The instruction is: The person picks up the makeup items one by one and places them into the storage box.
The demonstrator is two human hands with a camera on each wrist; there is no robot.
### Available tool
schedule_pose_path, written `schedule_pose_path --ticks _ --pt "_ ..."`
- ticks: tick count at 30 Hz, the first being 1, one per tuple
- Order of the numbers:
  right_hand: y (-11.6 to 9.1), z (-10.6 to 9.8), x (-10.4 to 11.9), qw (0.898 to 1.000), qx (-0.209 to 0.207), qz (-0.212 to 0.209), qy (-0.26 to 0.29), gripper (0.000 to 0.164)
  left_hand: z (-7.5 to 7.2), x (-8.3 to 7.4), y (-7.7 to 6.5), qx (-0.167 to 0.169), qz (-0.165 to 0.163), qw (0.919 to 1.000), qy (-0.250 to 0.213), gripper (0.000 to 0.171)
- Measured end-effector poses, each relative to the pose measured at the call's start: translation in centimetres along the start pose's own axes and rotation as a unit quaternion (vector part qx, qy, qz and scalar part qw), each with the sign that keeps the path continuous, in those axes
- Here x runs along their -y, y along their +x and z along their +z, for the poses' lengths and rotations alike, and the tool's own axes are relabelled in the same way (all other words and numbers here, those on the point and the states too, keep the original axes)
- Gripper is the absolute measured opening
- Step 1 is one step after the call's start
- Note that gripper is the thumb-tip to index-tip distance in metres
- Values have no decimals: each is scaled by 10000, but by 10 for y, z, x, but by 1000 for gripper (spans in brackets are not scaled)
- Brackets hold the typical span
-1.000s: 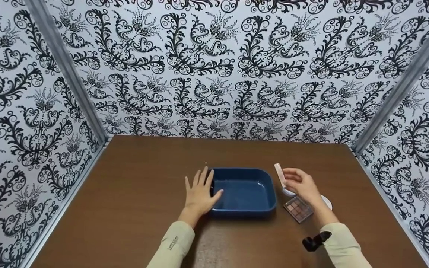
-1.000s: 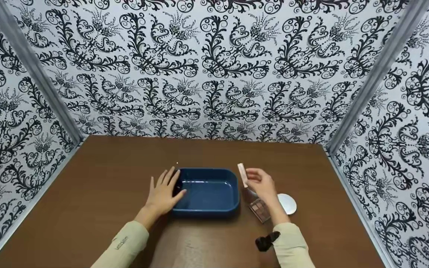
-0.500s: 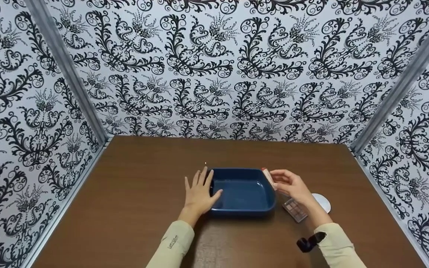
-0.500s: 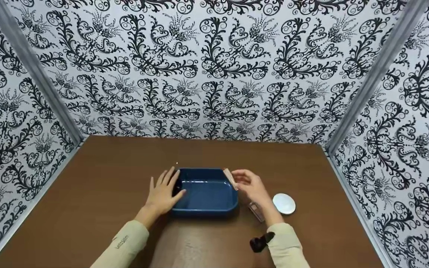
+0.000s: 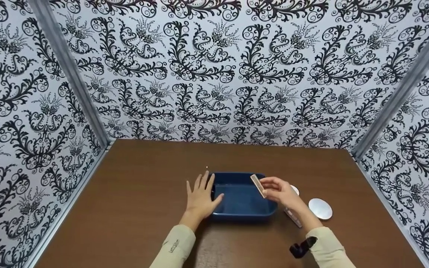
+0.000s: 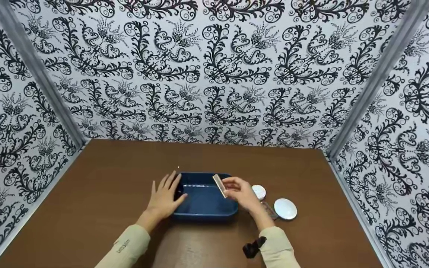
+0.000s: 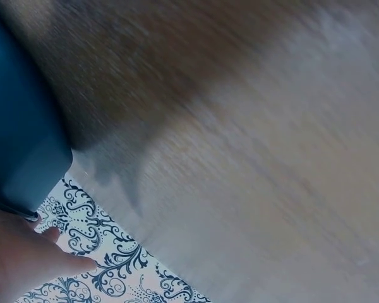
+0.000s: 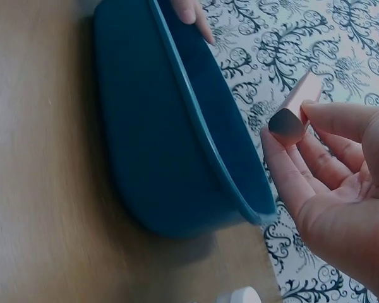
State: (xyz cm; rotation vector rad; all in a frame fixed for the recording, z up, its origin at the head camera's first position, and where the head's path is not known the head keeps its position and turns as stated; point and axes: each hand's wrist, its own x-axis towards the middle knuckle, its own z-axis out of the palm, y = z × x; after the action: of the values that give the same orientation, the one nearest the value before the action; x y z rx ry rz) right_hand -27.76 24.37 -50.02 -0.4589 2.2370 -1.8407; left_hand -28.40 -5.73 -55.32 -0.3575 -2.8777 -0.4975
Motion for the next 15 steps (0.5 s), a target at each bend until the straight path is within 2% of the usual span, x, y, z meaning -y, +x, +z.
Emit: schedule_pose_path --ticks 10,15 --pt "9 32 -12 9967 234 605 482 48 6 1 -3 186 -144 9997 8 77" --pt "15 47 -13 9947 229 816 580 47 6 1 -1 90 -136 9999 36 77"
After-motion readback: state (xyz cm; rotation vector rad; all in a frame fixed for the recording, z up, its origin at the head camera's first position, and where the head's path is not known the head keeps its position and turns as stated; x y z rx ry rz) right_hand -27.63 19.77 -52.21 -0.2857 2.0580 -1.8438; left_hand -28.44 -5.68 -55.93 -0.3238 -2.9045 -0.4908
